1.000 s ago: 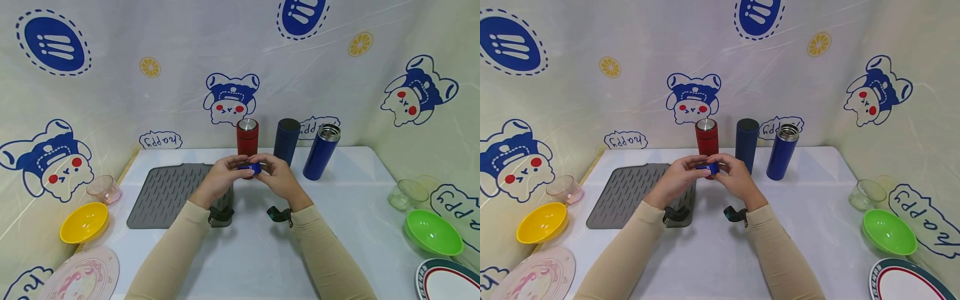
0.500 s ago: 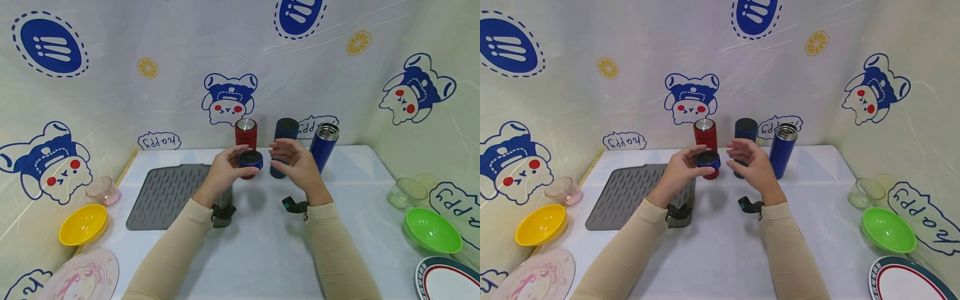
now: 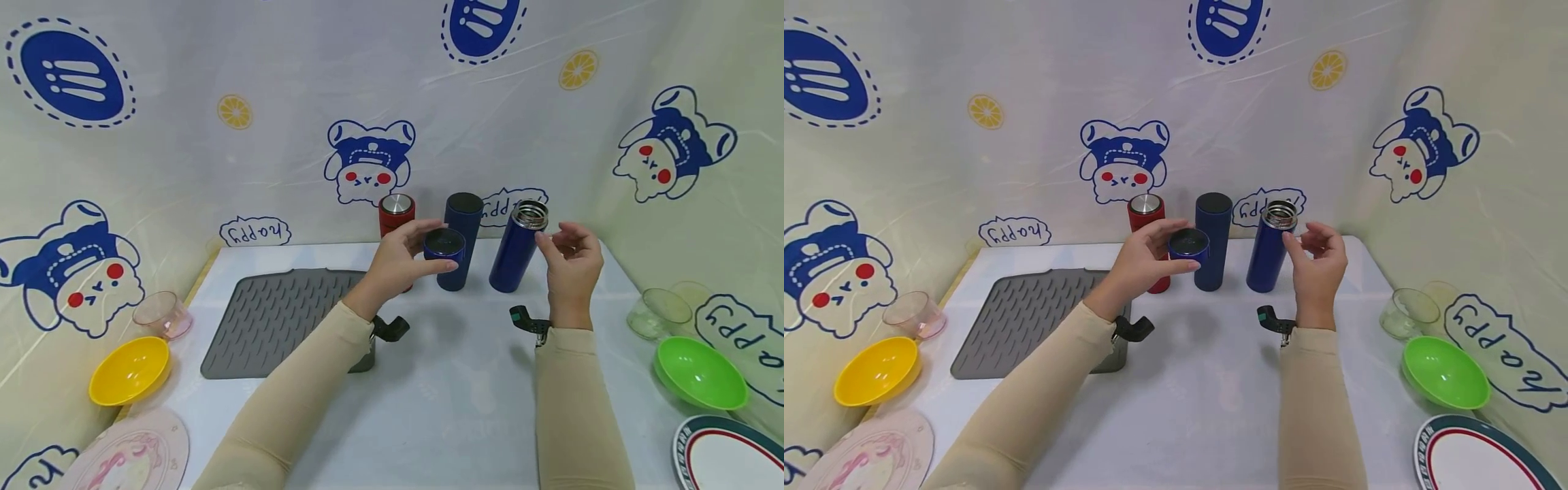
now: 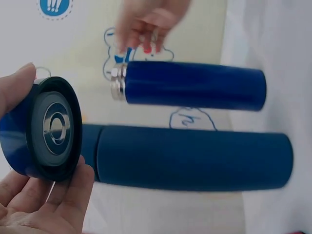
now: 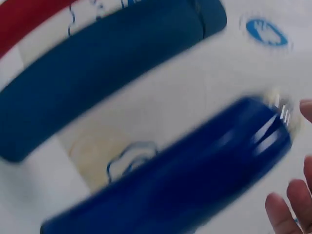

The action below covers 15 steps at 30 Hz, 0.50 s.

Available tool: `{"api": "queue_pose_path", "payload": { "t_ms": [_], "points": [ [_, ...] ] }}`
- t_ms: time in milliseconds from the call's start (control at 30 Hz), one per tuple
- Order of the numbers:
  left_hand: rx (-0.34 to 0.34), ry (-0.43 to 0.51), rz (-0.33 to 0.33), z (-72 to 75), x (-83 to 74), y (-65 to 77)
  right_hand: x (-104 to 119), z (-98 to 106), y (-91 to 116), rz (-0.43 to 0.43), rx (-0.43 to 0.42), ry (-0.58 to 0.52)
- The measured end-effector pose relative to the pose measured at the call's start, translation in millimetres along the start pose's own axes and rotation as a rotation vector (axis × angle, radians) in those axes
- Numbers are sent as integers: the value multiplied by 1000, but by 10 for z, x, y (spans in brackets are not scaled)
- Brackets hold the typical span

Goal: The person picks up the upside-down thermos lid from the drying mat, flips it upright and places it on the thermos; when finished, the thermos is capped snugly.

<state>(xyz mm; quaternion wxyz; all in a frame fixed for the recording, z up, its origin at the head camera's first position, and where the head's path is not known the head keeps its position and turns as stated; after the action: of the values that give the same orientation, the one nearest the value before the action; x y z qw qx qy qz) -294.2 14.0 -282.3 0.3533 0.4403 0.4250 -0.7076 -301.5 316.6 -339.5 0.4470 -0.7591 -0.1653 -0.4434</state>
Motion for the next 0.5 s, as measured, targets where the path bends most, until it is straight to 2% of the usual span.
{"api": "queue_pose_path", "payload": {
  "t_ms": [100, 233, 500],
  "points": [
    [13, -1, 12, -122, -68, -87, -170, 84, 7, -64, 6, 67],
    [28, 12, 2, -300, -151, -218, -375, 84, 43, -108, 62, 101],
    [22, -23, -9, -635, -13, -623, -706, -52, 152, -174, 206, 172]
  ]
}}
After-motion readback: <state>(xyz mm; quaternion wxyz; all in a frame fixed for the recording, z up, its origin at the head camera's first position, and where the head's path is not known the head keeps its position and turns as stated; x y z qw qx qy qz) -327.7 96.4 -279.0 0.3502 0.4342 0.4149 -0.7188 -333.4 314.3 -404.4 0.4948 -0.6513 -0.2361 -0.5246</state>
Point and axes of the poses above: each hand's wrist, its own y-axis away from the middle knuckle, its own z-axis out of the back of the hand, x = y × z, the point moved 10 cm from there along -y, towards the middle knuckle, and after that the axes turned 5 degrees about z, right-handed, at the moved point
